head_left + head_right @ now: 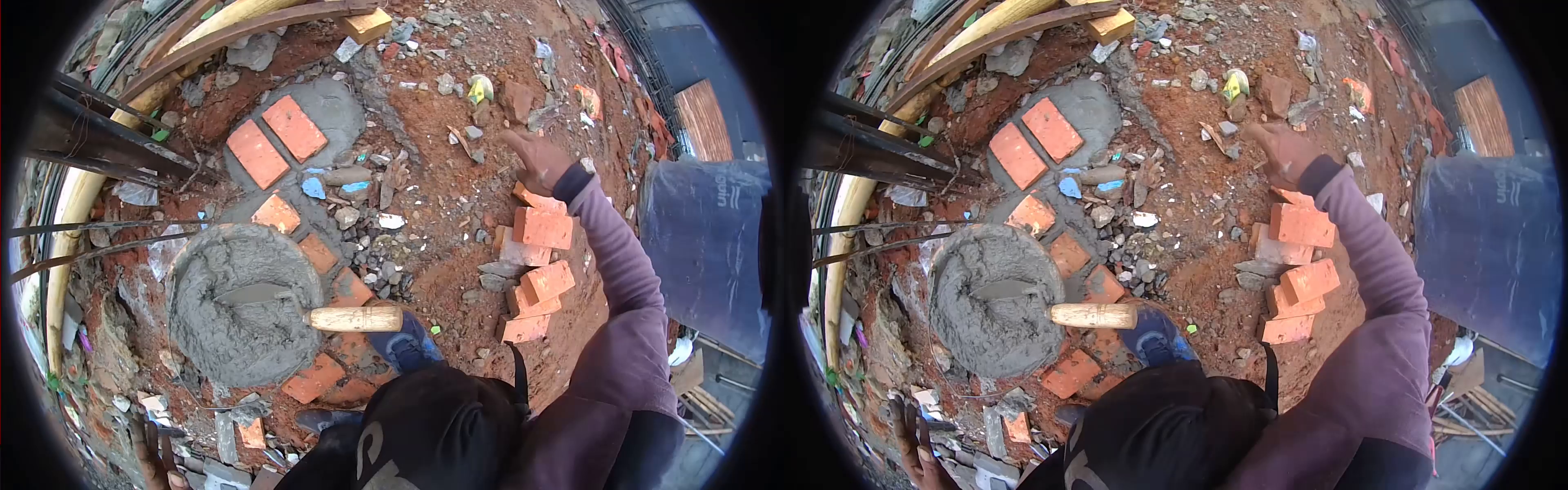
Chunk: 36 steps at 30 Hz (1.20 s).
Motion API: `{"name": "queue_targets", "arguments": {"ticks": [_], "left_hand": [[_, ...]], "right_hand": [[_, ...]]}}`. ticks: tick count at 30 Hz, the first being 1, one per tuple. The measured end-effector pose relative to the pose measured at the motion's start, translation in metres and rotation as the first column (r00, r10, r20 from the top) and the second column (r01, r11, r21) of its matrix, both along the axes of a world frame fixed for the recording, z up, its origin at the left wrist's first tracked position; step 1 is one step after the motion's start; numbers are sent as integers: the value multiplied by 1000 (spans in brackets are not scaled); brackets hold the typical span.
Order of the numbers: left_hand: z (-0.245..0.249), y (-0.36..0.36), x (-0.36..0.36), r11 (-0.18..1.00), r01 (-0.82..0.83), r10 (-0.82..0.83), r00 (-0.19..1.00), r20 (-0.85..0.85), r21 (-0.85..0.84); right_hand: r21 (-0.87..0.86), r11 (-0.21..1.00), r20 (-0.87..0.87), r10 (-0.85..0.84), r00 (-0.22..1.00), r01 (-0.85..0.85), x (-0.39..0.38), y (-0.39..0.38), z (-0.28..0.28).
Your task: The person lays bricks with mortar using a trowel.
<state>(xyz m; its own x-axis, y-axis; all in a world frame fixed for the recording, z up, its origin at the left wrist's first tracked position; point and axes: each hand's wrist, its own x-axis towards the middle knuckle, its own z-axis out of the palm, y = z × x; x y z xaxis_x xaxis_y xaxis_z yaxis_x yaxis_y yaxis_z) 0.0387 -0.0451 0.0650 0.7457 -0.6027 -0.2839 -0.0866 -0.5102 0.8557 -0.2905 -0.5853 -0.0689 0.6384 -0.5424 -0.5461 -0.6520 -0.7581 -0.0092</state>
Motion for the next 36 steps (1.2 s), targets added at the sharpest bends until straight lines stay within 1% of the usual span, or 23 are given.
{"name": "queue_targets", "arguments": {"ticks": [1,2,3,5,6,7,9,11,13,14,15,17,19,21,23,24,25,27,28,31,34,35,36], "left_hand": [[1,-6,1,1000,-6,5,999,37,9],[2,-11,2,1000,22,-23,998,58,21],[3,-19,3,1000,22,-23,999,39,12],[7,-30,3,1000,6,-6,1000,12,-1],[-17,-8,23,999,21,-24,995,94,26],[-14,-22,15,1000,16,-17,994,107,15],[-12,-25,15,1000,24,-26,995,93,20],[-12,-19,13,1000,-17,16,997,81,11],[-10,-8,13,997,-79,78,994,81,-1],[-9,-3,13,992,-126,127,989,74,-13],[-8,2,13,986,-167,168,984,61,-22],[-7,9,18,983,-183,185,980,80,-23],[-5,11,21,981,-194,193,972,136,-8],[-2,6,20,966,-258,257,959,121,-7],[-4,7,21,958,-286,281,951,125,21],[-7,14,21,959,-284,279,952,126,24],[-9,18,22,954,-296,287,949,131,47],[-11,30,22,942,-333,325,938,125,47],[-7,24,21,935,-351,344,933,108,58],[-13,31,24,906,-417,407,905,123,71],[-17,33,29,910,-403,388,910,144,97],[-20,34,33,911,-398,381,913,147,112],[-26,34,38,909,-403,388,911,138,103]], "right_hand": [[-54,991,9,121,993,-120,-50,8,8],[-22,998,-77,54,996,-56,-83,19,15],[3,1000,-159,-8,987,9,-111,32,19],[-124,991,-173,19,985,-41,-160,61,-4],[-107,992,-145,-76,987,61,-165,72,-9],[-71,986,-114,-157,981,149,-164,81,-20],[-224,971,-8,-87,996,83,-181,73,-51],[-176,980,-53,-101,993,90,-178,64,-53],[-102,974,-43,-208,977,203,-153,65,-34],[-107,983,23,-150,988,152,-146,66,-29],[-46,985,112,-158,981,164,-121,68,-16],[78,978,285,-210,935,196,-48,86,6],[349,914,468,-363,806,209,4,83,-25],[282,952,535,-260,804,120,71,75,-61],[157,978,458,-193,868,134,128,53,-115],[102,980,402,-198,894,172,158,43,-134],[47,978,339,-208,917,204,186,34,-149],[-1,974,281,-215,935,225,232,17,-169],[-5,976,264,-210,941,220,249,10,-176],[-30,980,213,-188,959,199,280,1,-194],[-91,981,148,-160,976,174,295,-8,-218],[-83,981,152,-160,975,174,303,-19,-230],[-76,982,151,-162,975,174,312,-25,-229]]}}
